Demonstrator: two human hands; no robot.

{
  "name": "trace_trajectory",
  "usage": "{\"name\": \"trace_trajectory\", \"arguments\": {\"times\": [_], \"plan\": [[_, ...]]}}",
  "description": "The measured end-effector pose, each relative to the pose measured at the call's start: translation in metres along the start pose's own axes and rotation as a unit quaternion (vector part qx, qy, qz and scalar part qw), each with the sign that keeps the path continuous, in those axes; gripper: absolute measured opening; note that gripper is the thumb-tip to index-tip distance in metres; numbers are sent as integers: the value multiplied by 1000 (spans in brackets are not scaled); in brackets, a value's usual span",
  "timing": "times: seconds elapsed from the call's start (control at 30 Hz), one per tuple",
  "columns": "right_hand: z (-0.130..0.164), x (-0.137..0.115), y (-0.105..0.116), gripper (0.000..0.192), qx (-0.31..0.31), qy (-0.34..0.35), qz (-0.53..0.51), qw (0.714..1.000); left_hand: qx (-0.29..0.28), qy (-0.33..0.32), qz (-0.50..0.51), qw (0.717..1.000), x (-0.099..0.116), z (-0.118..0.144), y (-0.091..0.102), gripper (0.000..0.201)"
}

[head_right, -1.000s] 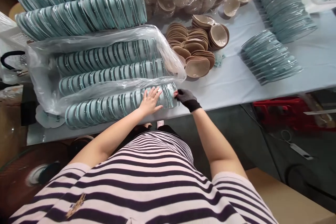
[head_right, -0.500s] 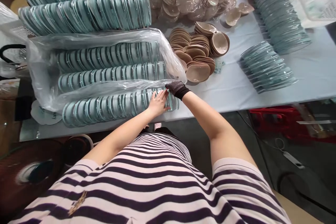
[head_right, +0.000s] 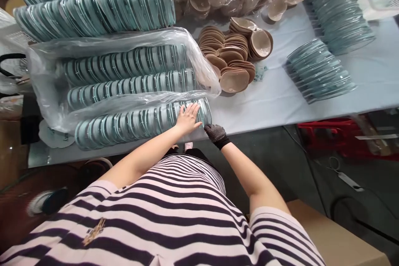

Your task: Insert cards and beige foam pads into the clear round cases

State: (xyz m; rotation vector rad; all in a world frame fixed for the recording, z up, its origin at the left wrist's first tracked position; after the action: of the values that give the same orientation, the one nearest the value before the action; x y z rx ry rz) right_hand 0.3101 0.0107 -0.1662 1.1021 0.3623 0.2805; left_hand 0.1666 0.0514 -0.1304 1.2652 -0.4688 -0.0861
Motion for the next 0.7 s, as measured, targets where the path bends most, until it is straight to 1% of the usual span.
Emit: {"name": "trace_trajectory", "arguments": {"times": [0.07,0.13,0.2,0.27,0.3,0.33,0.4,0.43,0.5,0.53,0.57,0.63,0.7], "plan": [[-3,2,-15,32,8,-20,-10,1000,2,-3,7,1000,1,-2,1,79],[-2,5,-21,30,30,-39,-22,999,4,-4,18,1000,2,-4,3,78],[6,5,-25,28,54,-49,-49,996,-4,-3,38,999,3,-4,5,77],[18,3,-32,25,58,-54,-95,992,-7,-13,69,997,3,0,12,77],[23,1,-37,24,48,-60,-124,989,2,-24,86,996,1,5,17,76],[27,0,-43,23,42,-85,-148,984,23,-38,101,994,-3,11,25,75],[27,-12,-56,19,13,-96,-190,977,86,-58,120,987,-20,31,44,71],[24,-23,-59,18,12,-81,-211,974,127,-57,127,982,-34,46,55,67],[10,-57,-56,16,17,-36,-253,967,228,-31,144,963,-72,87,77,60],[1,-80,-50,16,20,-9,-272,962,287,-6,151,946,-95,113,87,57],[-9,-105,-42,16,19,17,-288,957,348,27,158,924,-121,142,95,55],[-31,-164,-20,17,5,69,-316,946,462,117,172,862,-183,204,103,53],[-54,-233,2,18,-34,115,-356,927,540,234,197,784,-255,263,98,50]]}}
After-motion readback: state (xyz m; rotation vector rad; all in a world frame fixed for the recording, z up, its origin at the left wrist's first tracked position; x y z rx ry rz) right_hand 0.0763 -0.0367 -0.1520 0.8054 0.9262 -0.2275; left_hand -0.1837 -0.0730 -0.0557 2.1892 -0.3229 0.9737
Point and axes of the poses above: each hand's wrist, its own z-axis away from the middle knuckle, its own y-axis out of the back of the hand, x = y × z, the point moved 5 cm from there along -z, towards the middle knuckle, and after that the axes turned 1 degree about -z, right-handed, at the moved point
